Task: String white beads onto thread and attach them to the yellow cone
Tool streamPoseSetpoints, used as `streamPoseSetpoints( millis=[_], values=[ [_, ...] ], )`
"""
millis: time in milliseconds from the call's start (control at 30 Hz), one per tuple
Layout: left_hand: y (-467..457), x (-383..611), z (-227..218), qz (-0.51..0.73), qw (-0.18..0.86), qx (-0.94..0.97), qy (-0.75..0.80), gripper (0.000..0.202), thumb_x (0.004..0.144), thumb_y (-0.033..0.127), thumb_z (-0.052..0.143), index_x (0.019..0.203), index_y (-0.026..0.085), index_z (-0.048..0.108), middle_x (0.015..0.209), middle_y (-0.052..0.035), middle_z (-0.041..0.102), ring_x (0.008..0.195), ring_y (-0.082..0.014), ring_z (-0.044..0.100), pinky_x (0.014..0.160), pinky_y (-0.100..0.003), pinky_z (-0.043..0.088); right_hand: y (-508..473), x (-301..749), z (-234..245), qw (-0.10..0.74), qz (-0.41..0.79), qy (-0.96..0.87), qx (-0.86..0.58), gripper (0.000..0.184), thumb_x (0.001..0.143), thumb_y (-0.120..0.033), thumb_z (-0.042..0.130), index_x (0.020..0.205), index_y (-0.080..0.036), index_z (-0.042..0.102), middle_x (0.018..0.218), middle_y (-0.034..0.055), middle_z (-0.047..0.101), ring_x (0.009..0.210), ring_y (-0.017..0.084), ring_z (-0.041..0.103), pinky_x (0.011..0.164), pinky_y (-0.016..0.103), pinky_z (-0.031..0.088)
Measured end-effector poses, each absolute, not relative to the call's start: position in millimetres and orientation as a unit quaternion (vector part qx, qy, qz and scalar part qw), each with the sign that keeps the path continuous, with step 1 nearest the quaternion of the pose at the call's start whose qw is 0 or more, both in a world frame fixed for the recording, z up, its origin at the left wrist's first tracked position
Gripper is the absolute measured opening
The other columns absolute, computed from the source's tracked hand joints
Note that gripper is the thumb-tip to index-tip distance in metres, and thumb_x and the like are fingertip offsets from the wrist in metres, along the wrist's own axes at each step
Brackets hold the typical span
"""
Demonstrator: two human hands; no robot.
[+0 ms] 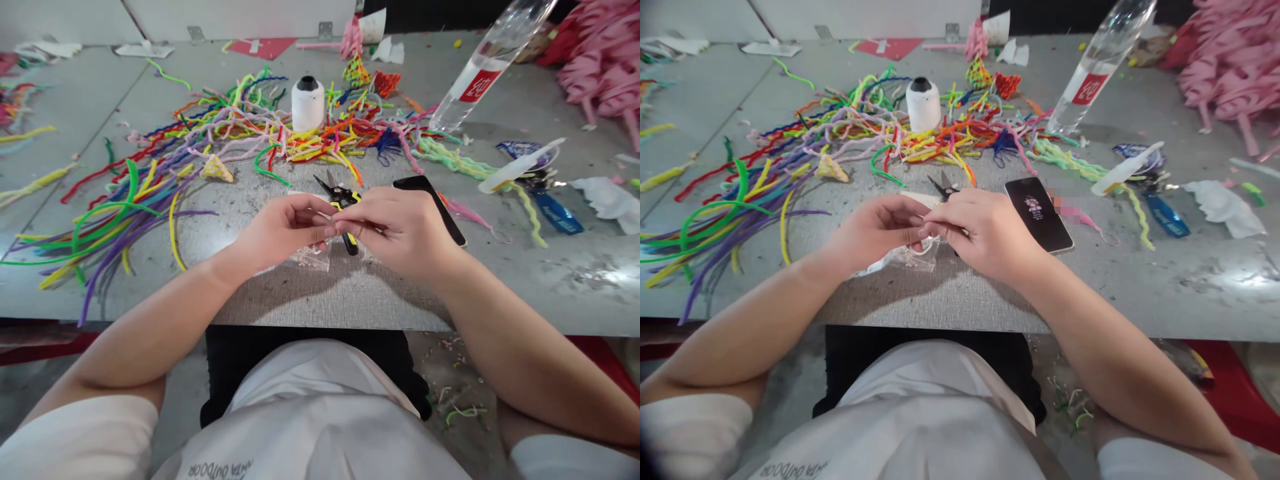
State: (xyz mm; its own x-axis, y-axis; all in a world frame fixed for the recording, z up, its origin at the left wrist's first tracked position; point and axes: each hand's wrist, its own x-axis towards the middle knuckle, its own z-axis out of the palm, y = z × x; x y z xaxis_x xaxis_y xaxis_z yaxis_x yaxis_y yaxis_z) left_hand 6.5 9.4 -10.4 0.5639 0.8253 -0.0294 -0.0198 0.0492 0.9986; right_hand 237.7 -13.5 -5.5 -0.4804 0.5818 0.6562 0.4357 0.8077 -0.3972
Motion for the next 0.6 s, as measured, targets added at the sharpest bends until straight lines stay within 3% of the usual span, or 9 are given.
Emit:
streamPoseSetpoints(
  millis=[333,500,600],
  values=[
    [9,6,-18,0.345,0.654,0.620,0.264,0.043,0.080,0.015,0.093,0.116,0.019,0.071,0.090,-0.0007,0.083,0.081,-0.0154,0.081,0.070,-0.026,0.068,8,232,11,0.332,0.141,-0.883,-0.300,0.016,0.103,-0.025,0.072,0.091,-0.025,0.083,0.076,0.0008,0.075,0.067,0.017,0.065,0.068,0.034,0.048],
    [11,6,-15,0.414,0.615,0.601,0.298,0.051,0.081,0.012,0.089,0.126,0.022,0.066,0.082,0.0046,0.079,0.066,-0.0102,0.074,0.066,-0.024,0.065,8,223,0,0.448,0.056,-0.815,-0.364,0.010,0.104,-0.034,0.071,0.102,-0.026,0.077,0.098,0.0071,0.071,0.086,0.023,0.067,0.076,0.040,0.052],
    [15,4,-12,0.472,0.565,0.582,0.346,0.043,0.086,0.011,0.085,0.123,0.022,0.068,0.083,0.0039,0.079,0.070,-0.0104,0.075,0.066,-0.023,0.063,-4,218,-9,0.427,0.022,-0.834,-0.350,0.022,0.108,-0.031,0.064,0.087,-0.024,0.067,0.082,0.0041,0.065,0.076,0.021,0.060,0.070,0.037,0.046]
  ],
)
